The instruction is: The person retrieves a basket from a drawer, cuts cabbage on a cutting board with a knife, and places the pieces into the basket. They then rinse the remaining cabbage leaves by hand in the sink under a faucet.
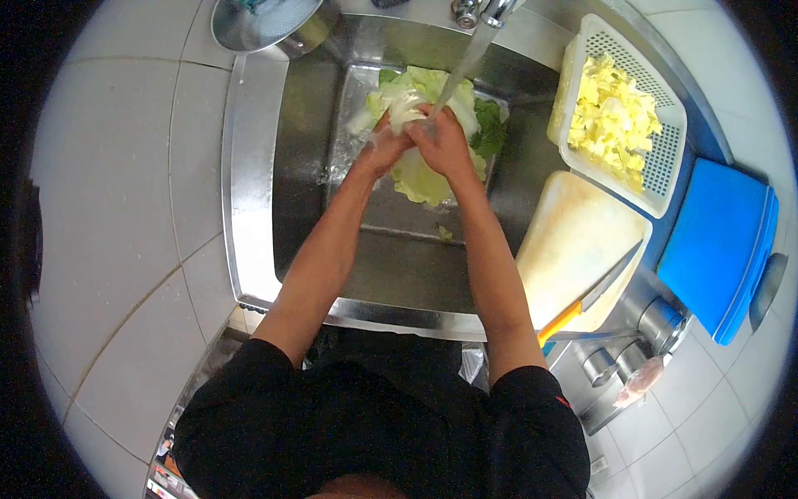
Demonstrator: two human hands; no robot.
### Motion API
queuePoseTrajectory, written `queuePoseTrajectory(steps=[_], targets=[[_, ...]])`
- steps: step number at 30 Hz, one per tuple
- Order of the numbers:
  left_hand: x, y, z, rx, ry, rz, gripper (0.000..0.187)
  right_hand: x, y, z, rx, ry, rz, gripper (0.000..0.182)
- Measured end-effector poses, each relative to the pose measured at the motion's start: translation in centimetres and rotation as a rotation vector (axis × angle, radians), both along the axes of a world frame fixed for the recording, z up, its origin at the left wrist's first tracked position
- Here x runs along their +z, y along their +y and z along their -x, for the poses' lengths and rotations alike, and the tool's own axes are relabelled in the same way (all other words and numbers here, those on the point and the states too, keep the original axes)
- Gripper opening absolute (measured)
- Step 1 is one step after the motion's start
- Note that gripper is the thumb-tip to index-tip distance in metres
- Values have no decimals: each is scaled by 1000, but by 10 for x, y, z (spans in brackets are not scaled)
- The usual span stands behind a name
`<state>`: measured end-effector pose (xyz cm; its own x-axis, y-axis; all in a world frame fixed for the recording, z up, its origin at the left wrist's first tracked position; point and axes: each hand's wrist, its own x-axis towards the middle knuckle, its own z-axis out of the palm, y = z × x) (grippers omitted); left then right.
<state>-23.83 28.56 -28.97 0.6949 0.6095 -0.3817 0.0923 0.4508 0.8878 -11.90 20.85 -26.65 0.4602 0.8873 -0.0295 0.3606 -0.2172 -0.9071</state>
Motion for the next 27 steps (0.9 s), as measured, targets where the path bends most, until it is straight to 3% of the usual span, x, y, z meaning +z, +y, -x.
queuePoseTrajectory(steps=[2,5,7,9,11,13,15,17,18,19,21,23,24,26,27], targets=[[0,1,-2,-32,-38,-71,65,-4,6,-3,15,-253,-15,29],[5,1,-1,-83,-6,63,59,2,9,1,-145,-71,31,25],[-3,-5,0,15,-83,267,52,4,12,6,-205,-62,-30,25],[-2,-2,-2,-17,-1,299,53,1,13,7,-269,-55,-94,25],[-5,1,-5,-49,78,329,54,1,16,8,-278,-55,41,24],[-13,0,-2,-90,185,-47,54,6,13,8,-231,-63,127,26],[-19,-4,9,-14,210,-104,53,2,10,2,-174,-69,208,27],[-37,-11,27,60,234,-160,52,-22,-1,-6,0,700,34,33],[-58,-17,41,277,200,43,50,-46,0,-3,0,707,33,33],[-69,-18,51,484,159,245,49,-82,3,-3,-84,642,170,34],[-36,-20,65,443,769,-94,44,-146,-3,1,-188,578,318,35],[-49,-20,86,426,666,-98,43,-193,0,12,-76,-506,264,43],[-54,-20,97,426,567,-99,42,-192,9,10,-76,-498,276,43],[-63,-14,114,464,495,-59,44,-187,36,3,-143,-959,507,58],[-63,-10,120,504,412,-28,46,-191,44,1,-136,-949,505,58]])
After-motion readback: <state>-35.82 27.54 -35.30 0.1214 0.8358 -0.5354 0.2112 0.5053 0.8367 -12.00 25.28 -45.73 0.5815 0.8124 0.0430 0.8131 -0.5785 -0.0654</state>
